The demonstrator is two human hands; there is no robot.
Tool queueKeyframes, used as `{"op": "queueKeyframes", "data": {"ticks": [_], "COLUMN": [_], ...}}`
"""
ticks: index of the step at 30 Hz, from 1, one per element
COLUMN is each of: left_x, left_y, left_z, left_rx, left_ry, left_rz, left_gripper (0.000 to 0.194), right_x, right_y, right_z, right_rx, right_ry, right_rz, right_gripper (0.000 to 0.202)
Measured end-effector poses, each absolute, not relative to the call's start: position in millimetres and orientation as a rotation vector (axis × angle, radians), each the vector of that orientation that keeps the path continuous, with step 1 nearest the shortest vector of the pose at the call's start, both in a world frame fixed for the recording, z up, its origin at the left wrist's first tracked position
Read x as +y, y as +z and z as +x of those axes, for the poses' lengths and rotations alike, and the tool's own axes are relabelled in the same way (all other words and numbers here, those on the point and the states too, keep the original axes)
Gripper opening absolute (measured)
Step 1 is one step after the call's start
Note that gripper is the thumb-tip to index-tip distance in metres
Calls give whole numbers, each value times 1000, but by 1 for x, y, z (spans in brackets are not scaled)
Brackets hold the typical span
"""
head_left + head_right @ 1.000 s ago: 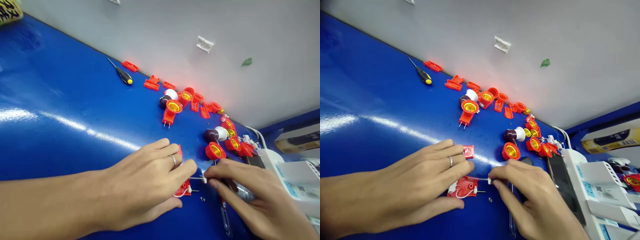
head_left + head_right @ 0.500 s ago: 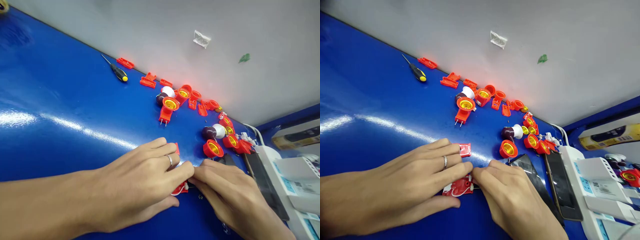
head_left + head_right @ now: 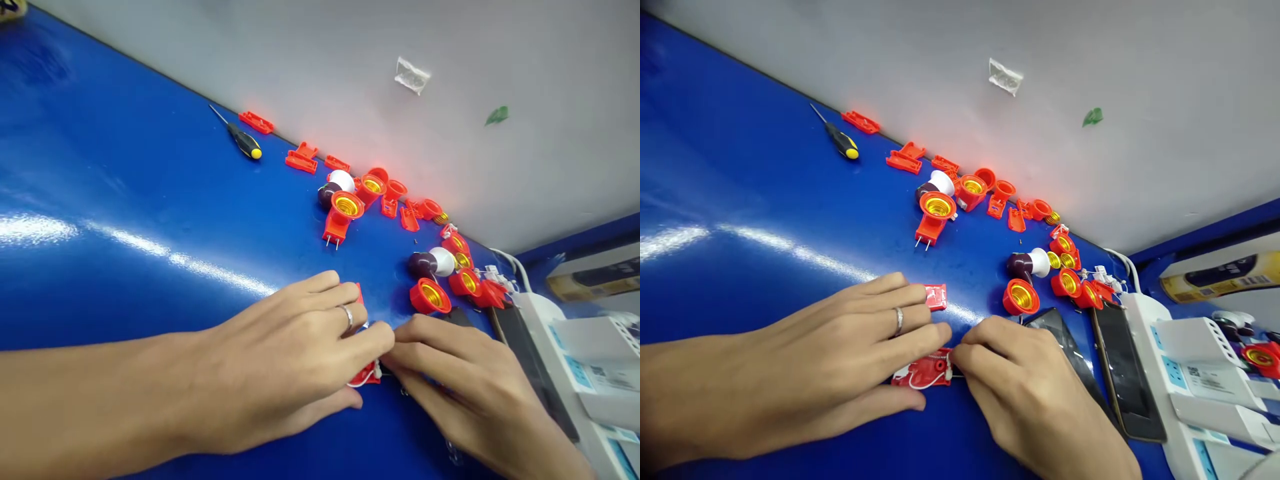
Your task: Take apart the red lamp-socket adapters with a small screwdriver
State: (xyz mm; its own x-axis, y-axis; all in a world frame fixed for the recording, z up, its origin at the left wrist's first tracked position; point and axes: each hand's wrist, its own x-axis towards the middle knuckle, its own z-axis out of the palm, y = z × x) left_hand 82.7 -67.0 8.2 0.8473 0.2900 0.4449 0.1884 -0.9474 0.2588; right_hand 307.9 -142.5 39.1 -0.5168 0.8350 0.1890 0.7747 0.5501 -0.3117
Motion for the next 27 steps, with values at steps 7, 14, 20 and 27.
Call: {"op": "queueKeyframes", "data": {"ticks": [7, 14, 20, 27], "left_x": [-67, -67, -69, -69], "left_y": [6, 7, 7, 7], "left_z": [84, 83, 82, 82], "left_rx": [406, 381, 388, 396], "left_ry": [699, 713, 736, 730], "left_rz": [2804, 2825, 2833, 2818], "left_gripper": [28, 32, 31, 26], "right_x": [-143, -143, -145, -143], "right_y": [40, 39, 39, 38], "right_z": [309, 313, 313, 311], "right_rx": [-2538, -2547, -2542, -2532], "right_ry": [121, 149, 199, 227], "right_rz": [-1301, -1317, -1319, -1294], "right_gripper": [21, 21, 24, 23]}}
